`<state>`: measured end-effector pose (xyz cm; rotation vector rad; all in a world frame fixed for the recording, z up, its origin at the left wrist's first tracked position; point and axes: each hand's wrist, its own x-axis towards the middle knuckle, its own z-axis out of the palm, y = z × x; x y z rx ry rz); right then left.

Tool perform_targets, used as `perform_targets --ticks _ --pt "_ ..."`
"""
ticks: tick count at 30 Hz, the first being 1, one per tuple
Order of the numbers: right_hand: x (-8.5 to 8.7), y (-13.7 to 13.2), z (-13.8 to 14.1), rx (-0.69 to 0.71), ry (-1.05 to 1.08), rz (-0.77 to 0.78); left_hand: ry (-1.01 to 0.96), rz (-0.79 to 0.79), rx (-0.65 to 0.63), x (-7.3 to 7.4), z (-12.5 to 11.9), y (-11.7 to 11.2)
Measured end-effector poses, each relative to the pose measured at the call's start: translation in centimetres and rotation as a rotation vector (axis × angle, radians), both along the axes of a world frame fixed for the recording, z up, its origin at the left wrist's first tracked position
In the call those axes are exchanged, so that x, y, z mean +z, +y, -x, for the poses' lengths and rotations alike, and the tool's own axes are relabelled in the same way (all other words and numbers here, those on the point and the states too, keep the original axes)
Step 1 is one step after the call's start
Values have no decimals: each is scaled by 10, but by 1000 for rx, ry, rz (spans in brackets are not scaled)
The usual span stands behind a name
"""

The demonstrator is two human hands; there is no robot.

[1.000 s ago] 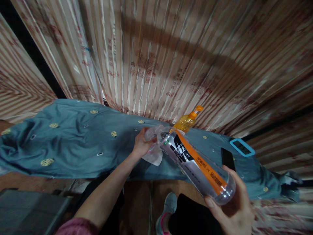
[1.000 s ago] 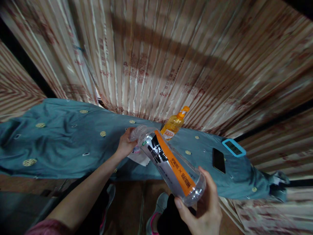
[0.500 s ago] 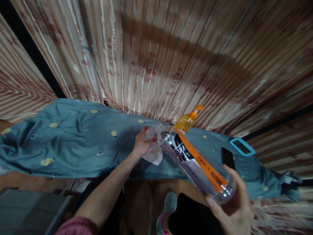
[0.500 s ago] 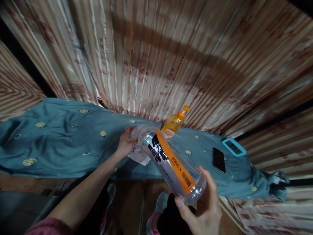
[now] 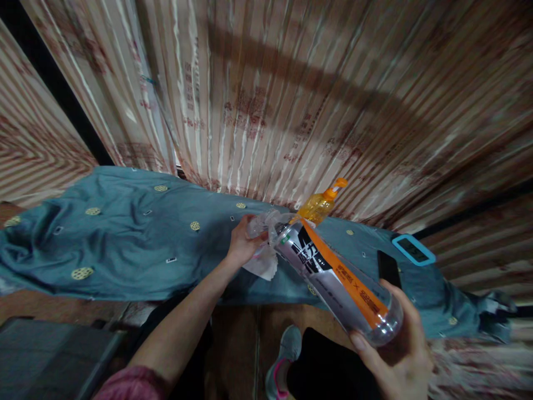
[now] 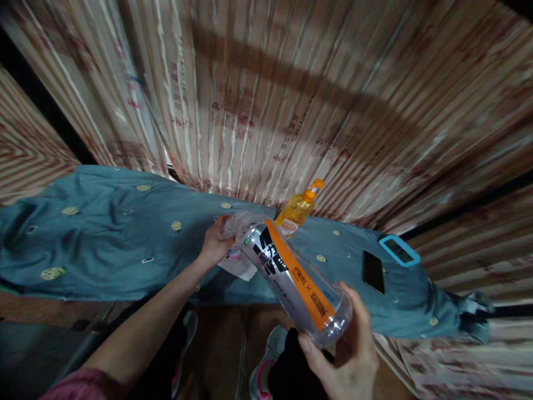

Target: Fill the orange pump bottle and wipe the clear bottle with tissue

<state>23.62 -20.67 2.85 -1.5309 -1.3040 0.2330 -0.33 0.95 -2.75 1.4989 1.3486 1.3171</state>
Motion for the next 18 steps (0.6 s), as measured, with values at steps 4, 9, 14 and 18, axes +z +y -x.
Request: perform_targets --ticks 4,9,14,18 --pt "2 1 3 -12 36 -4 3 1 13 -1 0 1" --pt "3 2 4 -7 29 -20 -14 -2 12 -2 -1 1" --pt "2 2 2 -22 22 -5 -14 -5 10 -2 -1 2" --pt "3 3 4 -10 18 -12 2 -9 16 -4 -1 2"
